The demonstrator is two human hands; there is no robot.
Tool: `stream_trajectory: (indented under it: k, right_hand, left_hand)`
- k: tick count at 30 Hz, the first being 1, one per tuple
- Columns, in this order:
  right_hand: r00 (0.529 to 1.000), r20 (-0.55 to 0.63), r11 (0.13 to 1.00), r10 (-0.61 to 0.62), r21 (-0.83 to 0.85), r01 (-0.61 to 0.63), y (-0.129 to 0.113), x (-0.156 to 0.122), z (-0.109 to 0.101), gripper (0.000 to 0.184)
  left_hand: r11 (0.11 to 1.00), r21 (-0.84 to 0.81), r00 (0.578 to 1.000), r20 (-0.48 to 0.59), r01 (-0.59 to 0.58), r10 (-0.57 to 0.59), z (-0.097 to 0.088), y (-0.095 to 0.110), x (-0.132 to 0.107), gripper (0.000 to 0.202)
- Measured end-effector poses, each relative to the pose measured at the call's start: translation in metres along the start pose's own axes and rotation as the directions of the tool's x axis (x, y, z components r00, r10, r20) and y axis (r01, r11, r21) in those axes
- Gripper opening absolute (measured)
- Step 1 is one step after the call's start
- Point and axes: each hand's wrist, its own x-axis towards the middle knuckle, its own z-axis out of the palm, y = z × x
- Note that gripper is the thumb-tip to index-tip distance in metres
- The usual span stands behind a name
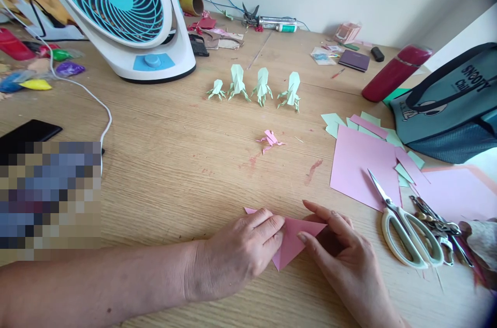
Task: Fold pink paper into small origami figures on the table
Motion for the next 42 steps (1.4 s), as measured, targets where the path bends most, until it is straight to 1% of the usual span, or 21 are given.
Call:
stream_trajectory:
  k: [3, 4, 5, 8, 10, 16, 19, 22, 25, 30, 36, 39, 42]
  right_hand:
    - [1.0, 0.01, 1.0, -0.013, 0.017, 0.013, 0.0, -0.002, -0.001, 0.047]
    - [1.0, 0.013, 1.0, -0.021, 0.016, 0.021, 0.0, -0.002, -0.001, 0.046]
    - [0.999, 0.016, 0.999, -0.035, 0.013, 0.035, 0.0, -0.002, -0.001, 0.042]
    - [0.995, 0.039, 0.996, -0.089, -0.012, 0.09, -0.001, -0.001, -0.001, 0.023]
    - [0.992, 0.056, 0.993, -0.114, -0.03, 0.116, -0.002, 0.001, -0.001, 0.016]
    - [0.986, 0.069, 0.987, -0.149, -0.054, 0.153, -0.004, 0.003, -0.001, 0.017]
    - [0.992, 0.06, 0.99, -0.113, -0.08, 0.117, -0.001, 0.002, -0.001, 0.017]
    - [0.996, 0.054, 0.987, -0.072, -0.139, 0.079, 0.002, 0.001, -0.001, 0.02]
    - [0.993, 0.071, 0.975, -0.09, -0.198, 0.102, 0.005, 0.001, -0.002, 0.021]
    - [0.991, 0.093, 0.961, -0.096, -0.252, 0.117, 0.003, 0.004, -0.007, 0.015]
    - [0.99, 0.117, 0.966, -0.073, -0.239, 0.1, 0.002, 0.005, -0.01, 0.014]
    - [0.99, 0.121, 0.968, -0.071, -0.229, 0.098, 0.003, 0.004, -0.01, 0.014]
    - [0.989, 0.125, 0.969, -0.074, -0.226, 0.101, 0.003, 0.004, -0.01, 0.014]
  left_hand:
    - [1.0, 0.011, 1.0, -0.001, -0.024, 0.024, -0.001, 0.0, 0.0, 0.024]
    - [1.0, 0.006, 1.0, 0.008, -0.023, 0.023, -0.001, 0.0, 0.0, 0.024]
    - [1.0, -0.004, 1.0, 0.019, -0.017, 0.017, -0.002, 0.0, -0.001, 0.025]
    - [0.998, -0.067, 0.999, 0.047, 0.016, -0.013, -0.003, -0.001, 0.0, 0.025]
    - [0.993, -0.106, 0.998, 0.058, 0.043, -0.037, -0.002, -0.003, 0.0, 0.025]
    - [0.997, -0.07, 1.0, 0.007, 0.015, -0.015, -0.001, -0.009, 0.001, 0.027]
    - [0.999, -0.043, 1.0, -0.004, 0.001, -0.001, -0.001, -0.01, 0.001, 0.028]
    - [1.0, -0.02, 1.0, -0.005, -0.02, 0.02, -0.001, -0.011, 0.001, 0.029]
    - [0.999, 0.009, 0.999, 0.002, -0.037, 0.037, -0.001, -0.011, 0.0, 0.028]
    - [0.998, 0.016, 0.998, -0.014, -0.066, 0.066, -0.001, -0.014, 0.001, 0.024]
    - [0.996, -0.033, 0.996, -0.047, -0.079, 0.077, 0.0, -0.023, 0.003, 0.022]
    - [0.996, -0.028, 0.995, -0.06, -0.087, 0.085, 0.0, -0.025, 0.003, 0.023]
    - [0.995, -0.015, 0.995, -0.047, -0.094, 0.093, 0.0, -0.025, 0.003, 0.024]
